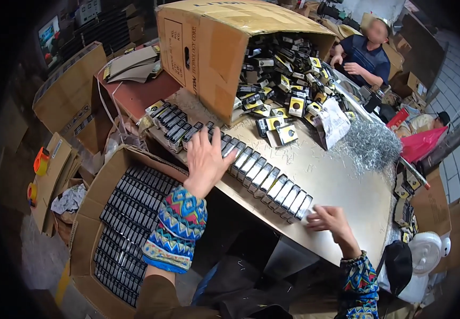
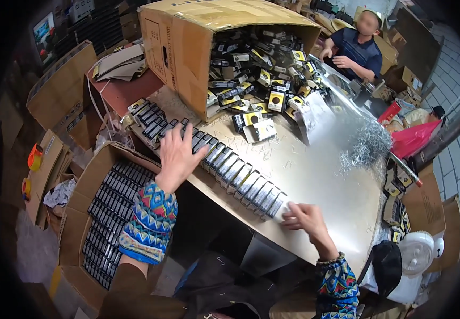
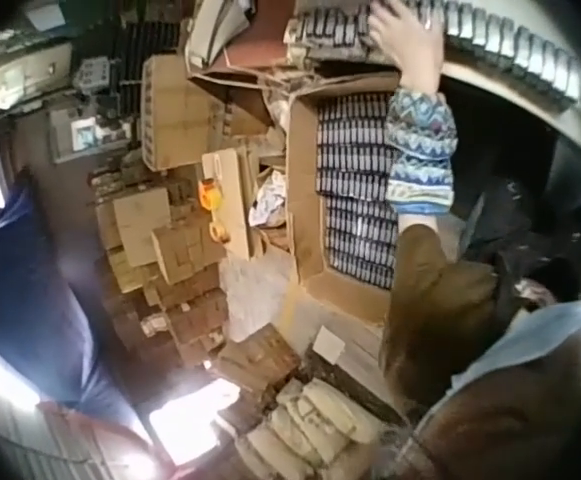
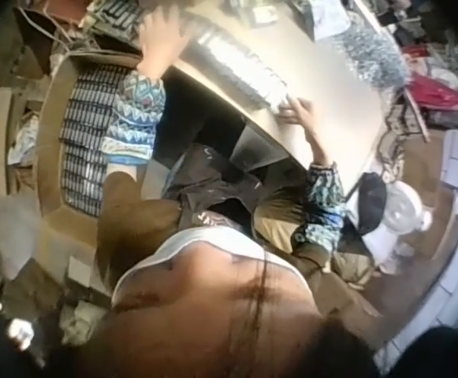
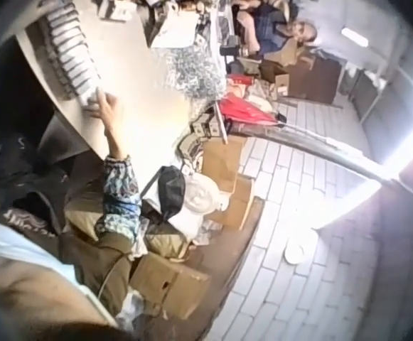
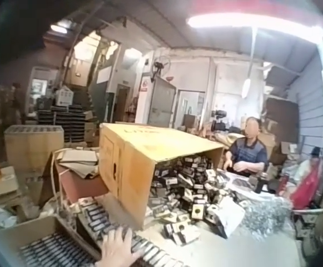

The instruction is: Sort and package small sensor components into boxes at a workbench.

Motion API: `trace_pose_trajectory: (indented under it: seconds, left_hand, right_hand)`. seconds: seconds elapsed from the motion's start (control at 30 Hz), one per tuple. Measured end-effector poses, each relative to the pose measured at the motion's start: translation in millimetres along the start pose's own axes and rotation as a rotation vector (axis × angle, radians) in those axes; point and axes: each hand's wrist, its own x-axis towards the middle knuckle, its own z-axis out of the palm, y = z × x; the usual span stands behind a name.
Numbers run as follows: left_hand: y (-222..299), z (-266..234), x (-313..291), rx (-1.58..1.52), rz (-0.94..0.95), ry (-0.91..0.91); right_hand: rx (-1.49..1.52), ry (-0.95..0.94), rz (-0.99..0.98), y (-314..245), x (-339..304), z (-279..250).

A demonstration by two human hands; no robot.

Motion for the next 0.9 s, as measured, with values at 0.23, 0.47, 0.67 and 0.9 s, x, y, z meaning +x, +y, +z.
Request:
trace_pose_trajectory:
  seconds: [0.23,0.47,0.67,0.9]
  left_hand:
    - [-10,-6,30,0.025,-0.06,-0.278]
    - [-3,-25,65,0.186,-0.166,-0.673]
    - [-3,-23,57,-0.066,-0.235,-0.627]
    - [-8,22,9,-0.793,-0.483,0.033]
  right_hand:
    - [-0.009,-0.063,-0.072,-21,1,40]
    - [-0.103,-0.035,-0.08,-25,18,36]
    - [-0.217,0.122,-0.199,-24,19,58]
    - [0.004,0.581,-0.768,28,13,76]
